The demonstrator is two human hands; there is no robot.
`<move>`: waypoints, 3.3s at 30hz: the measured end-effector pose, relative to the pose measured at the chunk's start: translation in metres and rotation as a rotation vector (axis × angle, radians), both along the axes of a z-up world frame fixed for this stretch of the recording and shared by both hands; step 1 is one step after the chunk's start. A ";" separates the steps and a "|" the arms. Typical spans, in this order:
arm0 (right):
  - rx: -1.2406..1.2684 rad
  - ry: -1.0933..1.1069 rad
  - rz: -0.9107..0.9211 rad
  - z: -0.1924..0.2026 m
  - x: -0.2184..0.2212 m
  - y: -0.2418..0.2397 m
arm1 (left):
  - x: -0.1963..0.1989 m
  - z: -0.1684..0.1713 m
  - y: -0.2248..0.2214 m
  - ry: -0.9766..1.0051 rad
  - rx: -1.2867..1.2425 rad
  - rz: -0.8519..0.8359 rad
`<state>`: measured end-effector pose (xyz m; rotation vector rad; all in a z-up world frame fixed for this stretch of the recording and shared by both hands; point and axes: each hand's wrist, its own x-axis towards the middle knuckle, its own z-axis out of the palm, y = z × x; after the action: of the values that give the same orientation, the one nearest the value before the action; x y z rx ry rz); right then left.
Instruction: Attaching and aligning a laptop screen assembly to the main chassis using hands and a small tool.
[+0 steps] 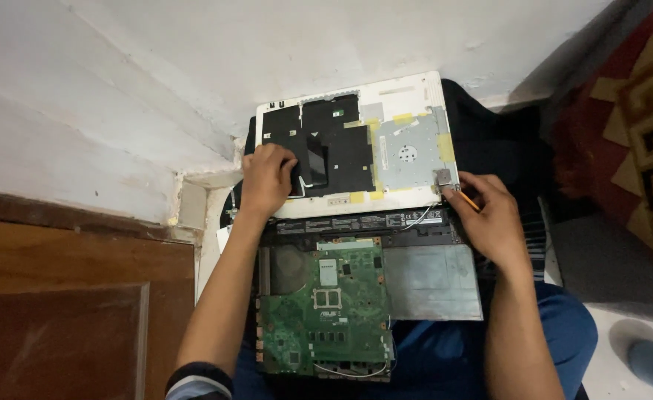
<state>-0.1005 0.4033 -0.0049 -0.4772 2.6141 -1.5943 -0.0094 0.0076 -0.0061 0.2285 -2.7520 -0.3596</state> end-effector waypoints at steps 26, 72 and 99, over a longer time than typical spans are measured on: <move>0.014 -0.009 0.022 0.004 0.000 0.000 | 0.005 0.040 0.013 -0.182 0.465 0.317; 0.116 -0.032 0.051 0.008 0.003 -0.005 | 0.009 -0.023 -0.062 0.180 0.685 0.010; 0.095 0.045 0.081 -0.010 -0.004 0.002 | 0.036 0.058 0.038 -0.026 0.601 -0.088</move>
<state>-0.1049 0.4051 -0.0148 -0.6114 2.6509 -1.4449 0.0271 0.0452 0.0520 0.2594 -2.6074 -1.2091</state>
